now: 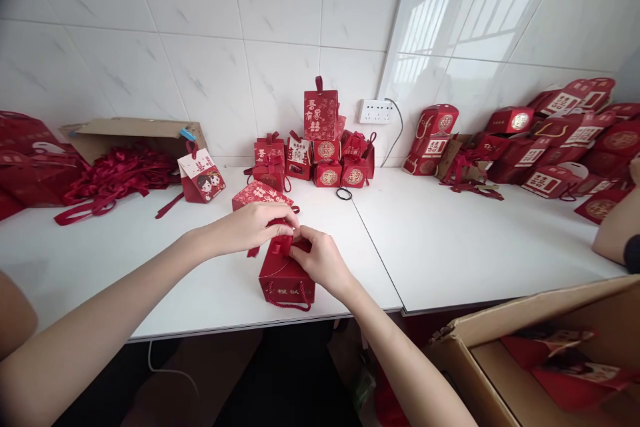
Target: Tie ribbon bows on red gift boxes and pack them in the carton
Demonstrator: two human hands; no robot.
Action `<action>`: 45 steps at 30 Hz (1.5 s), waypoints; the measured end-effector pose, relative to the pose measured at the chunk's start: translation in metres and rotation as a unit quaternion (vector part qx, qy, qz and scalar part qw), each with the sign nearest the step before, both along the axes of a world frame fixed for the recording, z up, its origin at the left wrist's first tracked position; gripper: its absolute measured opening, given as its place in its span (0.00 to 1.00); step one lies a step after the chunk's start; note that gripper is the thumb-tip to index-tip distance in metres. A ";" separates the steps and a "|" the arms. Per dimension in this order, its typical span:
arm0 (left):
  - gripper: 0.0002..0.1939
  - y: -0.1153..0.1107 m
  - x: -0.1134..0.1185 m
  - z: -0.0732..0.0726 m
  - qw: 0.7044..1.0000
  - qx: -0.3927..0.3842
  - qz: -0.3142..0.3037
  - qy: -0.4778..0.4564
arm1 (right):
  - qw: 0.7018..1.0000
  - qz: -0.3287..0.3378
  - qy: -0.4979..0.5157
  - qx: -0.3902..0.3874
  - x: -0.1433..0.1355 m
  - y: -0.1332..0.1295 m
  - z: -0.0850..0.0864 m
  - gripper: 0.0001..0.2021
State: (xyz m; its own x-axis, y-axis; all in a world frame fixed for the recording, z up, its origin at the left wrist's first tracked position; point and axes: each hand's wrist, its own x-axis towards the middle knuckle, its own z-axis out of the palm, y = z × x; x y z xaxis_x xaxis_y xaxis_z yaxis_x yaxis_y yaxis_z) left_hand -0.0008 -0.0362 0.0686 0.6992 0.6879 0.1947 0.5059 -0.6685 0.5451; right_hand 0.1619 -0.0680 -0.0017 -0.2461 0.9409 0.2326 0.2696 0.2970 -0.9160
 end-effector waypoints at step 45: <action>0.13 -0.022 0.009 -0.079 0.866 -0.305 0.157 -0.363 | 0.993 -0.066 0.004 0.094 0.002 0.001 -0.010 0.04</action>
